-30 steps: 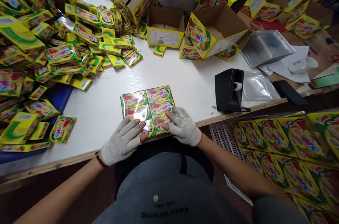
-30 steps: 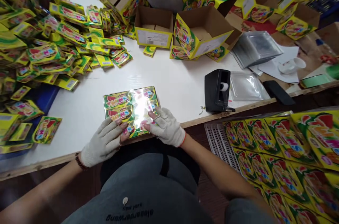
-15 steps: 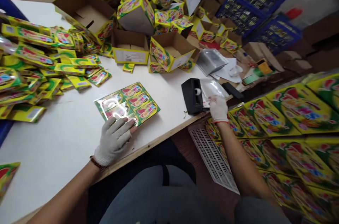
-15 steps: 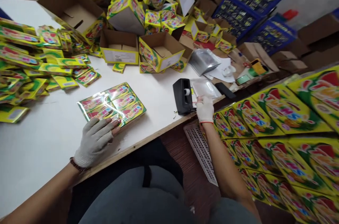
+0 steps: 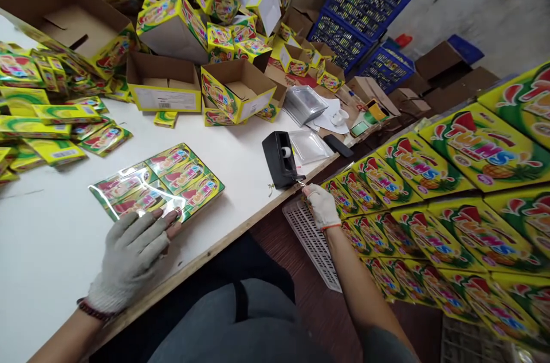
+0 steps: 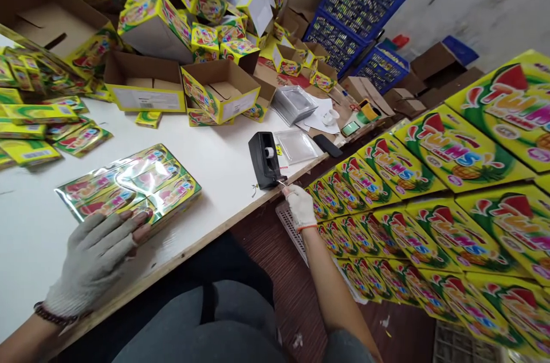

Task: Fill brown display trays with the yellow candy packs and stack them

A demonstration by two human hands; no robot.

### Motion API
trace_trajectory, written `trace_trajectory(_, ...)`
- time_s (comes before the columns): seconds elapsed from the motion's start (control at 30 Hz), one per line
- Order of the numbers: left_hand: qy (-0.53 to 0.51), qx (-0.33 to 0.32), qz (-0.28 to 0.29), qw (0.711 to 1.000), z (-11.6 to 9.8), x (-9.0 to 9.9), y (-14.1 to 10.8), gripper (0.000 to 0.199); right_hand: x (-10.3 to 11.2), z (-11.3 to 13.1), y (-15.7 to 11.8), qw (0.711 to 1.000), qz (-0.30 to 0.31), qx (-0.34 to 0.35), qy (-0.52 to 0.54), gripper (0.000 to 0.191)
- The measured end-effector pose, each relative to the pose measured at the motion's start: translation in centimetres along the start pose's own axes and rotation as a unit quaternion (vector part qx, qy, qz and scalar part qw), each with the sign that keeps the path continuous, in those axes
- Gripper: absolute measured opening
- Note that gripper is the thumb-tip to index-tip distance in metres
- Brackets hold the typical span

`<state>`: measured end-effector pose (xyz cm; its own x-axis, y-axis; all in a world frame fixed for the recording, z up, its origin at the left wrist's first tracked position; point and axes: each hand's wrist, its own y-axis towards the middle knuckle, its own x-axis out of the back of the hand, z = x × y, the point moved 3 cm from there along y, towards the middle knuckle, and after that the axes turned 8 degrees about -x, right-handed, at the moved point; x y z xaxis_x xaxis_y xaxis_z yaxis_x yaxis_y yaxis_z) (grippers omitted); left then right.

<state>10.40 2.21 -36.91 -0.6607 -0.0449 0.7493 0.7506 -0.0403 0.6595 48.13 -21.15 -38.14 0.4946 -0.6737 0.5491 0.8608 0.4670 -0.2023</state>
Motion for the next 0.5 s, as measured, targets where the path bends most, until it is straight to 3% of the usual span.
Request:
trace_trajectory(0.13, 0.015, -0.013, 0.013, 1.000, -0.1, 0.4, 0.4, 0.028, -2.7, -1.8, -0.7, 0.997, 0.007, -0.069, 0.045, 0.044)
trace_trajectory(0.27, 0.019, 0.039, 0.054, 0.998, -0.8, 0.7, 1.2, 0.022, -5.3, -1.5, -3.8, 0.990, 0.092, -0.098, 0.047, 0.044)
trace_trajectory(0.37, 0.015, 0.084, 0.075, 0.994, -1.3, 0.3, 1.5, 0.023, -7.7, 1.5, -7.4, 0.974, 0.217, -0.047, 0.052, 0.043)
trace_trajectory(0.5, -0.002, 0.121, 0.060, 0.991, -2.0, -0.1, 1.1, 0.020, -13.0, 7.3, -11.4, 0.923, 0.378, 0.042, 0.058, 0.044)
